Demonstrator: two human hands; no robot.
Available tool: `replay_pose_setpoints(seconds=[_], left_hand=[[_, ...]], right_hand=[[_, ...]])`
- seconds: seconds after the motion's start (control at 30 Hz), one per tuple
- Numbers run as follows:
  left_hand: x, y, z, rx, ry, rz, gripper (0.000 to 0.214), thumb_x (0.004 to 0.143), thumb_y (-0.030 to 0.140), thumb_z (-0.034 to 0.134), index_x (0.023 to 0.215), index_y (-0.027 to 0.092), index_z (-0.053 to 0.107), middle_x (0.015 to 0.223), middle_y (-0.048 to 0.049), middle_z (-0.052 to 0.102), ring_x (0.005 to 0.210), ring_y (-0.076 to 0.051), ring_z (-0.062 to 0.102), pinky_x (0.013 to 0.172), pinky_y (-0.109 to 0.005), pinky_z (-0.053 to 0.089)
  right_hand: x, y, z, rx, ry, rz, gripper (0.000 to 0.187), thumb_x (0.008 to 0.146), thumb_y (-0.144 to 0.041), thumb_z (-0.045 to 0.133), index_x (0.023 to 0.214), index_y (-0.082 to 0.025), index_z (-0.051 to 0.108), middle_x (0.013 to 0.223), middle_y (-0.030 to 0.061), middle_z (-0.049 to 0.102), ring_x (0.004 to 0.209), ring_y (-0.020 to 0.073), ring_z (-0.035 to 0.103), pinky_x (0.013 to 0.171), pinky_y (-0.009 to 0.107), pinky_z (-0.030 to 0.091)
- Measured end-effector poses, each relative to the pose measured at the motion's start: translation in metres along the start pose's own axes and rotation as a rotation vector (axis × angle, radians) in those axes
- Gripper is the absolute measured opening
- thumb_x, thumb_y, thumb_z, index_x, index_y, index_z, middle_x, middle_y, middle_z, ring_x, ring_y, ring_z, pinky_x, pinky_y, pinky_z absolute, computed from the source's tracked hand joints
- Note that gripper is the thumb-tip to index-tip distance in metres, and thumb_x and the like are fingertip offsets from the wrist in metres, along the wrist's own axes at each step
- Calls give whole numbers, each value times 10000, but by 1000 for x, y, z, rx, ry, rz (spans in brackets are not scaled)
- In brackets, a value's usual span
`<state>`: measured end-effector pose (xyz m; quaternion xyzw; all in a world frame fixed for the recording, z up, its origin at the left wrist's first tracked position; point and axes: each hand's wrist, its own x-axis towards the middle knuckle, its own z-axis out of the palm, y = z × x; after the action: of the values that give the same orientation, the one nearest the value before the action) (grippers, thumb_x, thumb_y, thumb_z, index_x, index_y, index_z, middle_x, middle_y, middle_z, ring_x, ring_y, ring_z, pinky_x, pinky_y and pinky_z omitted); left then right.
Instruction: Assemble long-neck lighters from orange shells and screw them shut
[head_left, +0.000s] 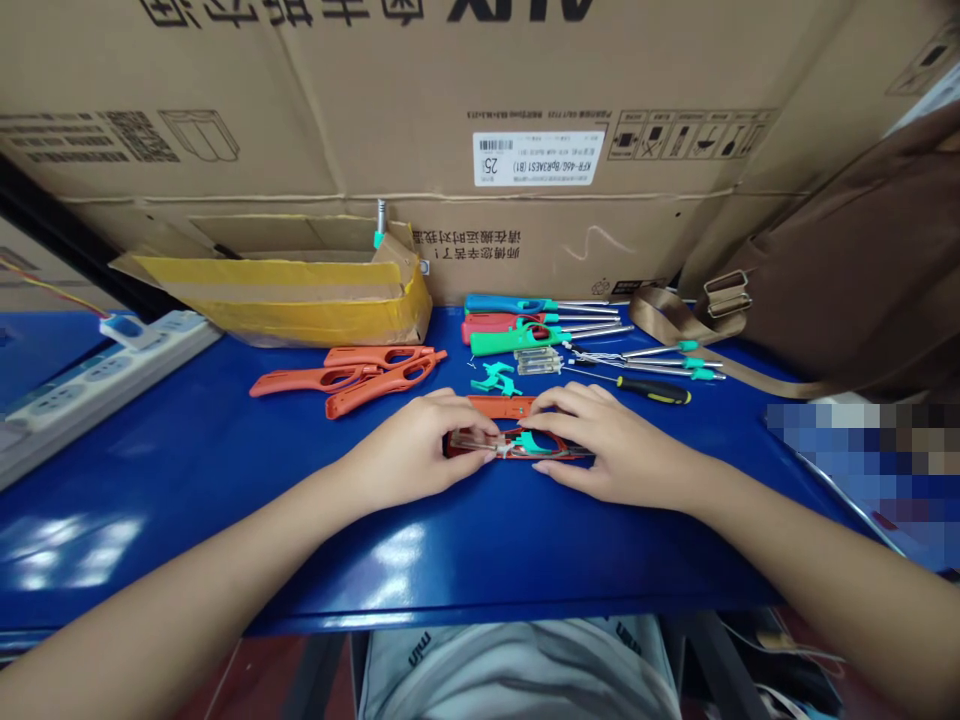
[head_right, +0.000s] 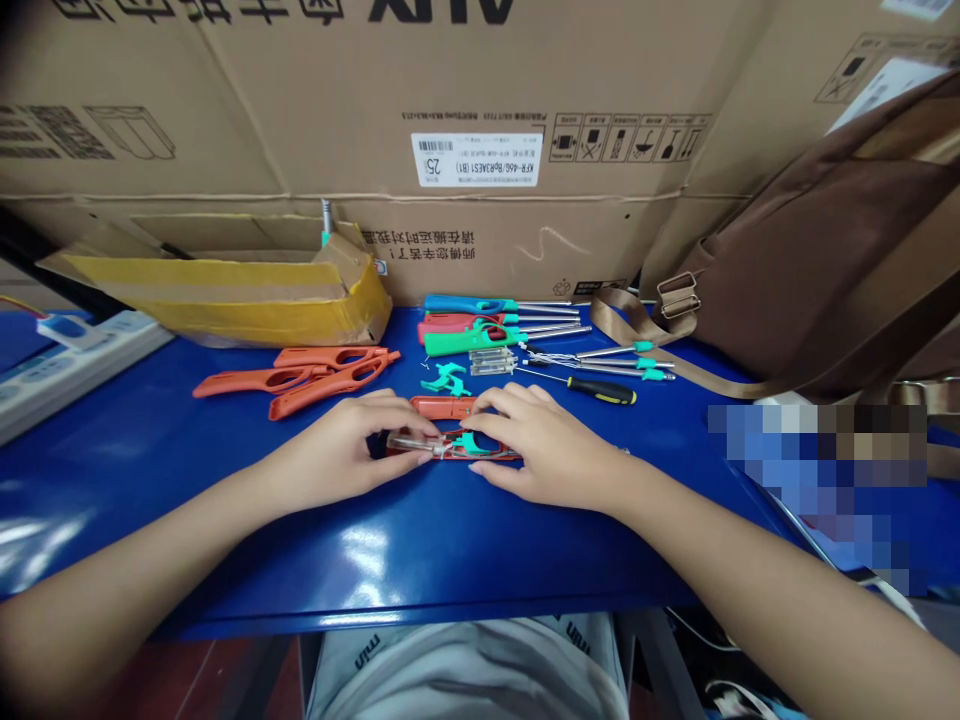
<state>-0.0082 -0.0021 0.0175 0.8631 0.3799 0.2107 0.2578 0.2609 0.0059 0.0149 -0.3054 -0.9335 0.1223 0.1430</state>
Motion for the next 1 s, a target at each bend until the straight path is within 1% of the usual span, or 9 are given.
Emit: replay_pose_setpoints(seconds=[0.07, 0.13, 0.3, 0.5, 0.6, 0.73, 0.93, 1.0], left_hand=[[0, -1, -1, 33, -1, -7, 177, 874, 182, 709, 1042, 210, 755, 904, -29, 746, 843, -190, 622, 721, -288, 486], [0, -1, -1, 55, -4, 7, 168, 875, 178, 706, 1036, 204, 747, 901, -30, 740, 848, -192, 624, 715, -285, 484], [1, -4, -2, 46, 5, 65, 136, 940, 227, 668, 1027, 210, 772, 971, -56, 761, 905, -200, 658, 841, -331, 505], [2, -5, -5, -44, 8, 38, 165, 943, 261, 674, 1049, 225, 796, 972, -61, 779, 906, -198, 700, 856, -329, 534], [2, -5, -5, -69, 5, 25, 176, 953, 260, 655, 1043, 219, 800, 967, -62, 777, 896, -192, 704, 843, -315, 538], [3, -6, -2, -56, 1, 33, 177, 957, 235, 633, 975, 213, 807, 909, -55, 774, 849, -184, 700, 796, -299, 532], [3, -4, 4, -24, 74, 42, 166, 960, 231, 625, 1000, 200, 783, 940, -62, 752, 861, -182, 675, 797, -305, 525], [3, -3, 4, -13, 75, 51, 147, 953, 252, 649, 1002, 204, 780, 941, -58, 740, 861, -182, 664, 793, -302, 518]], right_hand=[[0, 1, 0, -14, -10, 1, 339, 971, -341, 608, 1293, -240, 644, 1267, 118, 647, 1100, 271, 598, 929, 448, 461], [-1, 2, 0, -23, -15, -1, 326, 976, -333, 600, 1282, -235, 654, 1268, 120, 647, 1102, 275, 594, 932, 455, 463], [-1, 3, -1, -27, -18, -9, 274, 977, -303, 595, 1223, -227, 688, 1240, 123, 648, 1092, 275, 592, 939, 468, 468], [-2, 3, -1, -17, -36, 0, 282, 985, -317, 589, 1242, -239, 676, 1229, 114, 634, 1098, 272, 584, 949, 460, 474], [-2, 3, -1, -10, -46, 8, 280, 988, -323, 585, 1236, -230, 674, 1225, 116, 619, 1096, 270, 578, 955, 462, 475], [-2, 2, -2, -6, -48, 8, 279, 983, -327, 595, 1228, -219, 671, 1219, 119, 611, 1085, 265, 578, 948, 461, 484], [-2, 3, -5, 2, -45, 6, 275, 968, -313, 612, 1221, -223, 672, 1210, 121, 618, 1083, 269, 587, 953, 468, 492], [-2, 5, -5, 0, -53, 6, 279, 968, -316, 612, 1225, -226, 668, 1218, 121, 614, 1094, 271, 586, 964, 469, 489]])
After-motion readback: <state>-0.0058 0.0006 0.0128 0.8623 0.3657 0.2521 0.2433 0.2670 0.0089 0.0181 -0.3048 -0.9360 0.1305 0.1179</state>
